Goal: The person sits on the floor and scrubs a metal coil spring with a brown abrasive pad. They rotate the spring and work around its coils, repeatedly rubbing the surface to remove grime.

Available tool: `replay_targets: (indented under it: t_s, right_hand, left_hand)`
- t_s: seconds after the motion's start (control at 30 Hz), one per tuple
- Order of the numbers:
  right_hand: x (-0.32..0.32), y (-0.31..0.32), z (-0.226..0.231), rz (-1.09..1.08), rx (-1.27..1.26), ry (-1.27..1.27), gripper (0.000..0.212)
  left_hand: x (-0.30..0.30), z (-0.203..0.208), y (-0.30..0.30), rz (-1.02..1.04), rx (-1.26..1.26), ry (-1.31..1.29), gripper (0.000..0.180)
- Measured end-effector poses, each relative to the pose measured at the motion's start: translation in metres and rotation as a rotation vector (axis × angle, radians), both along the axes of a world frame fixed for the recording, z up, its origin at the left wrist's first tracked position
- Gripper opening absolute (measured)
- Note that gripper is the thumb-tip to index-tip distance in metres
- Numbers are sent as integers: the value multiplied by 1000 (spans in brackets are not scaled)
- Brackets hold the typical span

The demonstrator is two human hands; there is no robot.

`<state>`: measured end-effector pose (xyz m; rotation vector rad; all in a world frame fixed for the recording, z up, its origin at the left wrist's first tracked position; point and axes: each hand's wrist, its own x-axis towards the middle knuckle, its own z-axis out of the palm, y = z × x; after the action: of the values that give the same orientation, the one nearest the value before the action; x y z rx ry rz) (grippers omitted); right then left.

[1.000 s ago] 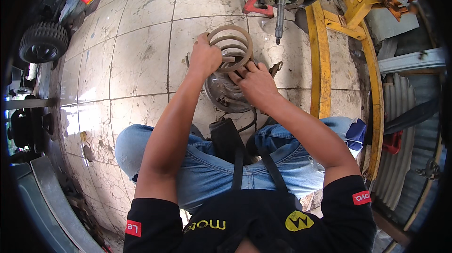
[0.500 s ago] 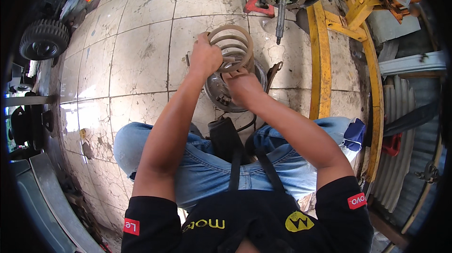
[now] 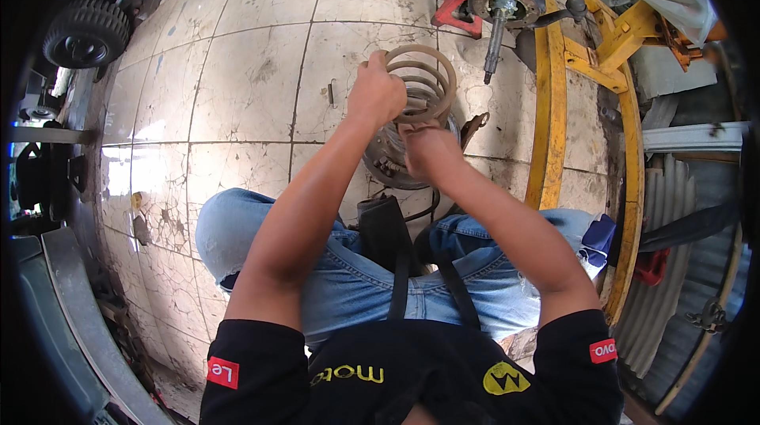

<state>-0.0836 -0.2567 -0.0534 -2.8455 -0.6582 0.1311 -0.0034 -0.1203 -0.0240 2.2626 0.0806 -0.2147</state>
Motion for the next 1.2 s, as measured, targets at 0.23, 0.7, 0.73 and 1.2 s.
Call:
replay_targets:
  t_s: [0.23,0.7,0.73,1.2]
  right_hand:
    - [5,0,14,61,-66,-34,41]
    - [5,32,-23,-73,154,-65,45]
    - [5,38,-23,-113,153,-4,44]
    - [-7,45,-12,-95,0,28,50]
  left_hand:
    - [8,-7,16,-8,-34,7,54]
    - [0,10,10,-120,91,-51,55]
    - [-1,14,10,-160,128,-45,57]
    - [6,5,9,1,-20,23,51]
